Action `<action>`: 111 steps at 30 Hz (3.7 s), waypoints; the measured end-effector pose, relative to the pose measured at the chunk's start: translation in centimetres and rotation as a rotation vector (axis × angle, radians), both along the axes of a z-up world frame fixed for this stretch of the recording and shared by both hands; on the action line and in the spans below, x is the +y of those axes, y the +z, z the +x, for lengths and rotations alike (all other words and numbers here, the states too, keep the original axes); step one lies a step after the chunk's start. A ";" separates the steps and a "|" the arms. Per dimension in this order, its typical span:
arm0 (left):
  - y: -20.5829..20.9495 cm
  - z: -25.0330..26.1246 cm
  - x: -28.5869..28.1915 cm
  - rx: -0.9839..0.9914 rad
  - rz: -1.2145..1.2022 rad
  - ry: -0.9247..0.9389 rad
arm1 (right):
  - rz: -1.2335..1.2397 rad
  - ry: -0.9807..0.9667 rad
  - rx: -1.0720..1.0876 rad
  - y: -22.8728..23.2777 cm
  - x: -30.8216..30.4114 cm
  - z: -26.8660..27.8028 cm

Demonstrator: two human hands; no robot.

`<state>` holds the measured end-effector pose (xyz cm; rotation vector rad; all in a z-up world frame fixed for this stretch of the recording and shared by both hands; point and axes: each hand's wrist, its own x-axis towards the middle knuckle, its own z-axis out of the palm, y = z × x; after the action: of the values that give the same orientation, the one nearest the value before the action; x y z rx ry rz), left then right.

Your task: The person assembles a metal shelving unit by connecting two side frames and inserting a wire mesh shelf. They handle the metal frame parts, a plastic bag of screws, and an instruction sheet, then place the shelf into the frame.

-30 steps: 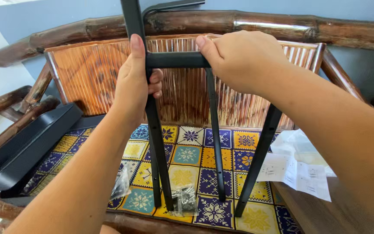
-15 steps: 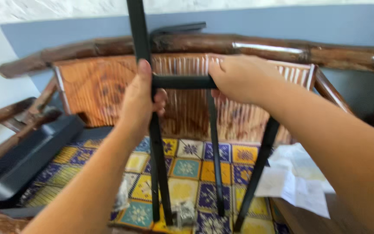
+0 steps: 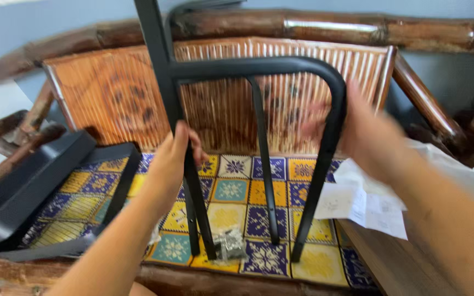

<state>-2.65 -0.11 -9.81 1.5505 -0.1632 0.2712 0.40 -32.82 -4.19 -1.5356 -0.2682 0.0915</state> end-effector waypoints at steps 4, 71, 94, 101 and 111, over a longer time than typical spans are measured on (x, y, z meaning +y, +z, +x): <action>-5.8 -1.5 -1.6 0.155 -0.100 0.141 | -0.085 -0.085 0.187 -9.9 -0.2 -1.9; -30.7 -1.2 -0.6 0.906 0.359 0.349 | -0.529 -0.412 -0.020 -21.4 2.3 -3.1; -18.9 -7.5 13.0 0.063 0.621 1.005 | -0.243 -0.099 0.361 -20.8 3.2 -4.2; -19.1 -8.2 14.9 0.114 0.177 0.945 | -0.199 -0.067 0.431 -21.6 2.7 -4.9; -20.0 -8.2 11.3 0.195 0.157 0.907 | -0.204 -0.091 0.483 -21.7 0.9 -5.0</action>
<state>-10.85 11.21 -29.81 1.7160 0.7069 0.8237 -4.63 -31.95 -25.93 -1.6725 0.2005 0.4209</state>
